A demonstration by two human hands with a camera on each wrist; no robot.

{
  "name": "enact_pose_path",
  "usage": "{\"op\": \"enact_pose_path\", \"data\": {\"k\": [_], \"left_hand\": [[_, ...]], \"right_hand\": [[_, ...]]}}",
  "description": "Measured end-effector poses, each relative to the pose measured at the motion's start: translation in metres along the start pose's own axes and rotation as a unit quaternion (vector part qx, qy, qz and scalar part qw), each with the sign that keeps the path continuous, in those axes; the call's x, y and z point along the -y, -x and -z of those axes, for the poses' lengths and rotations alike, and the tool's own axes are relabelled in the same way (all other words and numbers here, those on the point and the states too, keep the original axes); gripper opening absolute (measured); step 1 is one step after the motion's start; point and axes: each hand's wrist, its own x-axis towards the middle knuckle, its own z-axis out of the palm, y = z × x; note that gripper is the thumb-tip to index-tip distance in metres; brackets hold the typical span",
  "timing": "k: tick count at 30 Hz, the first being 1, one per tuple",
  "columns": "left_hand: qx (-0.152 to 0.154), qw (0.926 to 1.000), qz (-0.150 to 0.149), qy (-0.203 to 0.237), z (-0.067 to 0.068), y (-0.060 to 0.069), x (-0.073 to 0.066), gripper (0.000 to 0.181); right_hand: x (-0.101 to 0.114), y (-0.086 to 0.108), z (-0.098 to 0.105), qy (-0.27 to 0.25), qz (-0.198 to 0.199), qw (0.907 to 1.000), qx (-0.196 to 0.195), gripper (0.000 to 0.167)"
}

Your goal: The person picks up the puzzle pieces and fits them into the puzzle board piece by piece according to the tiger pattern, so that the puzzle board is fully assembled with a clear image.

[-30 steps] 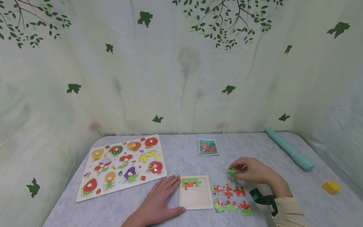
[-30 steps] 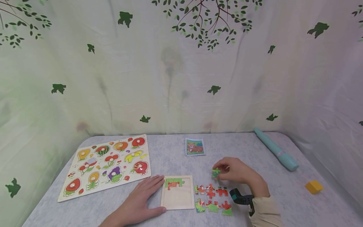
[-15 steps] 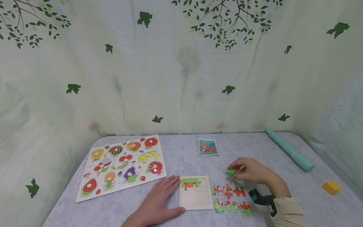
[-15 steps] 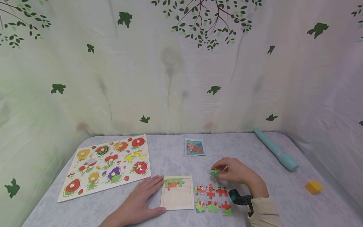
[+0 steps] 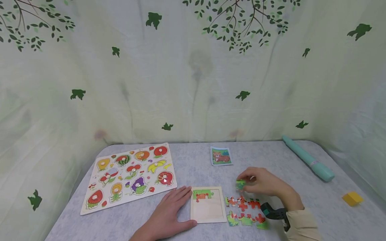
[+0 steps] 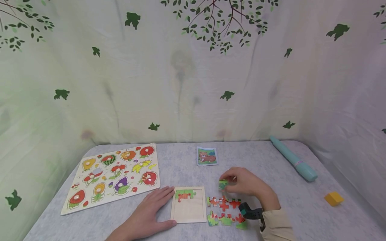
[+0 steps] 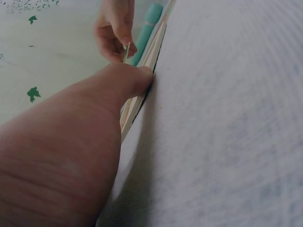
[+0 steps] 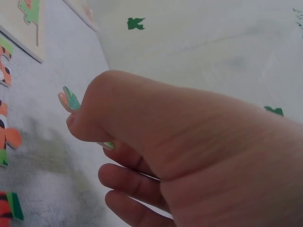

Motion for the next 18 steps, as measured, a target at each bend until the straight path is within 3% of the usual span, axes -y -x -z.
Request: {"op": "enact_pose_path", "data": {"k": [18], "left_hand": [[0.003, 1.0, 0.003, -0.002, 0.0, -0.001, 0.0, 0.095]], "right_hand": [[0.013, -0.01, -0.013, 0.035, 0.014, 0.9993, -0.008, 0.026]]}}
